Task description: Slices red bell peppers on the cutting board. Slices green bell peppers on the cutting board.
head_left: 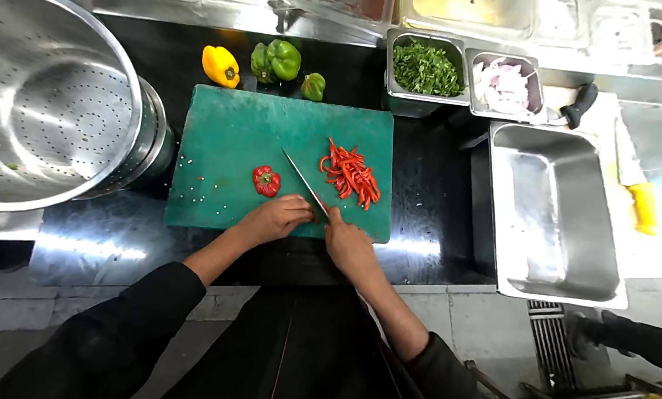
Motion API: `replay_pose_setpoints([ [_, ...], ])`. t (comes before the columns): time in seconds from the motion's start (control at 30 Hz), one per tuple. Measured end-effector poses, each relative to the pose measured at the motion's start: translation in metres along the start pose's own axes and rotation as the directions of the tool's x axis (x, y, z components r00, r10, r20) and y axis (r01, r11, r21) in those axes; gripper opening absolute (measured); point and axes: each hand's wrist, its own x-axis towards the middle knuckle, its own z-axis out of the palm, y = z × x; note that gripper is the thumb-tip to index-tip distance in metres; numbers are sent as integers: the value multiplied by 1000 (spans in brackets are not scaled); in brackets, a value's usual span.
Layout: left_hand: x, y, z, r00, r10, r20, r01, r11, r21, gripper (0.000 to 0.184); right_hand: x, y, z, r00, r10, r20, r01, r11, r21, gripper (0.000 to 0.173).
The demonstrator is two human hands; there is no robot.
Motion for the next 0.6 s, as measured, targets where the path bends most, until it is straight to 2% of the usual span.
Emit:
replay_pose_setpoints([
  [0.1, -8, 9, -3, 997, -83, -1, 83, 996, 26, 22, 6, 18, -17, 979, -68, -193, 69, 998, 1, 30],
  [0.17, -9, 22, -3, 978, -177, -112, 183, 982, 46, 20, 2, 26, -25, 942, -121, -314, 124, 992, -13, 26],
  [0.23, 2, 34, -6, 940, -208, -270, 238, 968, 84, 21, 0, 34, -21, 847, -199, -492, 188, 979, -74, 21],
  [0.3, 17, 43, -11, 931, -199, -306, 254, 955, 151, 29, 1, 37, -17, 767, -243, -594, 215, 969, -118, 25],
  [0.4, 36, 45, -10, 966, -174, -192, 222, 939, 262, 38, 2, 38, -13, 719, -270, -641, 231, 962, -146, 35],
  [0.6, 66, 21, -18, 978, -203, 36, 183, 934, 306, 60, -3, 38, -11, 671, -272, -690, 217, 962, -168, 38],
])
